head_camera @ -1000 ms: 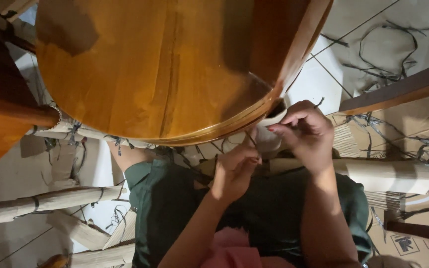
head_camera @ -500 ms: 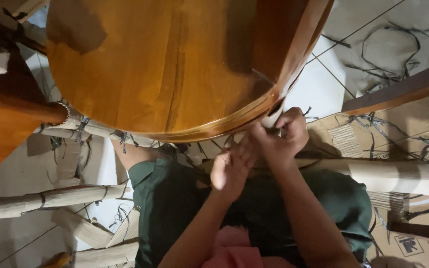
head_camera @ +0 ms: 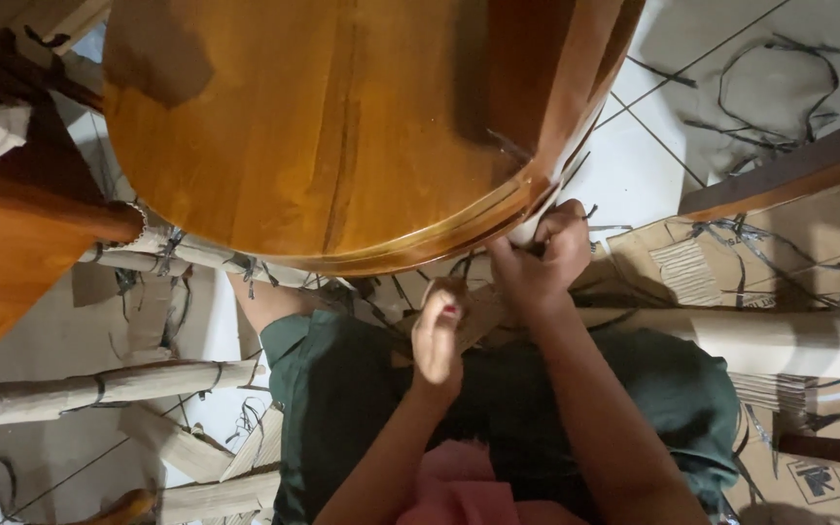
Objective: Wrapping wooden table legs with cardboard and securing them with plastic ties for protection during transport.
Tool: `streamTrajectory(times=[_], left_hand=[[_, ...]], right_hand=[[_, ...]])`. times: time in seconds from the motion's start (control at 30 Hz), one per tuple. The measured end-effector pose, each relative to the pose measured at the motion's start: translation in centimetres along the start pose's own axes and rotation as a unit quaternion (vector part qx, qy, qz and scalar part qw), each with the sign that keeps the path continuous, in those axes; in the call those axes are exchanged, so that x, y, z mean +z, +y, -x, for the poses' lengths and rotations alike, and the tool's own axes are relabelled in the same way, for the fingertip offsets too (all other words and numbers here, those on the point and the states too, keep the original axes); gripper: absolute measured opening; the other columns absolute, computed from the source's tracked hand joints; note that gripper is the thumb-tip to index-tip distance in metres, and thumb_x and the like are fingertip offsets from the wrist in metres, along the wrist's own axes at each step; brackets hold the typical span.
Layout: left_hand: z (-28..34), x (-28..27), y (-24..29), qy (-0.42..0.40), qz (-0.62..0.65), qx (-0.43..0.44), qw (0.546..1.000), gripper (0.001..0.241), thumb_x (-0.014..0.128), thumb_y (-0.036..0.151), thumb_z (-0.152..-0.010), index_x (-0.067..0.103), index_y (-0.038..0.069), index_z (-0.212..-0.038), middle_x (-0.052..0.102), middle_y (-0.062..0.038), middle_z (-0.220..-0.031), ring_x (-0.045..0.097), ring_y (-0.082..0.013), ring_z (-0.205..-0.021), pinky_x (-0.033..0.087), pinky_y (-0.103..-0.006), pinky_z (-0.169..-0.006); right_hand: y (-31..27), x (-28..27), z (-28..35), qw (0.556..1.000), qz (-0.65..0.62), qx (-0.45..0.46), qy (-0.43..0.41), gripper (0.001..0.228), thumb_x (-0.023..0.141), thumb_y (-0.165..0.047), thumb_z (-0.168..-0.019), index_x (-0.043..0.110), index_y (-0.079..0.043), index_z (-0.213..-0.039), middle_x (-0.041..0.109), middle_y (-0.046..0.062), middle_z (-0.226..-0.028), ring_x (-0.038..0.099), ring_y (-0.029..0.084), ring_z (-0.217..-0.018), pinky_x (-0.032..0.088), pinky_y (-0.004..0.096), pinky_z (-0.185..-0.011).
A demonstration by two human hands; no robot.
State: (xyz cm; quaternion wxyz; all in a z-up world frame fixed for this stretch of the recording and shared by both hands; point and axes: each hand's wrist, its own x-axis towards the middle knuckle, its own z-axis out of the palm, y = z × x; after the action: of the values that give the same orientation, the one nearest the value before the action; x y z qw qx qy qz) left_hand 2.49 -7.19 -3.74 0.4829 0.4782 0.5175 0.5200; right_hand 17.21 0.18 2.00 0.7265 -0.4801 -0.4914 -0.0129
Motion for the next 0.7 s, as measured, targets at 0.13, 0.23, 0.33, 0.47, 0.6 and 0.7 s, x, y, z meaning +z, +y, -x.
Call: streamTrajectory(times=[0.13,0.23,0.33,0.47,0.6,0.7], left_hand=[[0.4,2.2,5.7,-0.009,-0.216,0.233,0.948,0.014,0.048,0.018,-0.100,0.060,0.011,-0.096,0.062,-0.016,-0.102,0.068,-0.0318,-0.087,0.057,-0.0415,-0.079],[0.0,3.9,10.7,-0.067,-0.275,0.329,0.901,0.014,0.049,0.025,-0.099,0.060,0.018,-0.094,0.051,-0.005,-0.120,0.065,-0.0236,-0.095,0.057,-0.0347,-0.083],[-0.3,4.9,14.2,-0.118,-0.293,0.398,0.861,0.014,0.049,0.024,-0.100,0.059,0.018,-0.092,0.050,0.000,-0.128,0.063,-0.0226,-0.105,0.054,-0.0343,-0.092],[-1.9,5.5,14.5,-0.178,-0.154,0.387,0.891,0.019,0.044,0.016,-0.106,0.058,0.010,-0.093,0.063,-0.006,-0.118,0.068,-0.0308,-0.107,0.054,-0.0416,-0.091],[-1.8,6.3,15.4,-0.156,-0.100,0.323,0.928,0.024,0.049,0.006,-0.106,0.068,0.014,-0.120,0.068,-0.002,-0.124,0.071,-0.0235,-0.101,0.058,-0.0400,-0.093],[-2.6,7.0,15.0,-0.177,-0.113,0.309,0.928,0.036,0.045,-0.001,-0.107,0.067,0.016,-0.130,0.069,-0.003,-0.127,0.071,-0.0273,-0.113,0.057,-0.0429,-0.100]], right_hand=[[0.3,-1.4,-1.1,0.996,-0.069,-0.016,-0.051,0.049,0.088,0.002,-0.074,0.040,-0.008,-0.083,0.049,0.016,-0.077,0.051,0.028,-0.060,0.039,0.035,-0.058],[1.0,-2.7,-2.1,0.988,-0.078,-0.059,-0.118,0.042,0.087,0.002,-0.079,0.046,-0.004,-0.084,0.053,0.016,-0.078,0.051,0.030,-0.057,0.042,0.037,-0.055],[0.3,-3.8,-2.9,0.975,-0.135,-0.042,-0.171,0.024,0.074,-0.001,-0.092,0.051,-0.002,-0.085,0.054,0.014,-0.072,0.048,0.026,-0.051,0.043,0.035,-0.052],[0.5,-6.1,-3.8,0.955,-0.184,0.032,-0.229,0.011,0.052,0.002,-0.102,0.061,0.006,-0.097,0.062,0.015,-0.070,0.051,0.024,-0.051,0.045,0.034,-0.054],[-2.4,-8.3,-7.0,0.949,-0.158,0.040,-0.271,0.017,0.050,0.012,-0.096,0.066,0.008,-0.102,0.063,0.016,-0.070,0.053,0.024,-0.052,0.047,0.035,-0.055],[-4.8,-9.7,-9.5,0.945,-0.109,0.019,-0.309,0.022,0.053,0.014,-0.093,0.072,0.005,-0.098,0.062,0.012,-0.068,0.053,0.024,-0.052,0.051,0.033,-0.057]])
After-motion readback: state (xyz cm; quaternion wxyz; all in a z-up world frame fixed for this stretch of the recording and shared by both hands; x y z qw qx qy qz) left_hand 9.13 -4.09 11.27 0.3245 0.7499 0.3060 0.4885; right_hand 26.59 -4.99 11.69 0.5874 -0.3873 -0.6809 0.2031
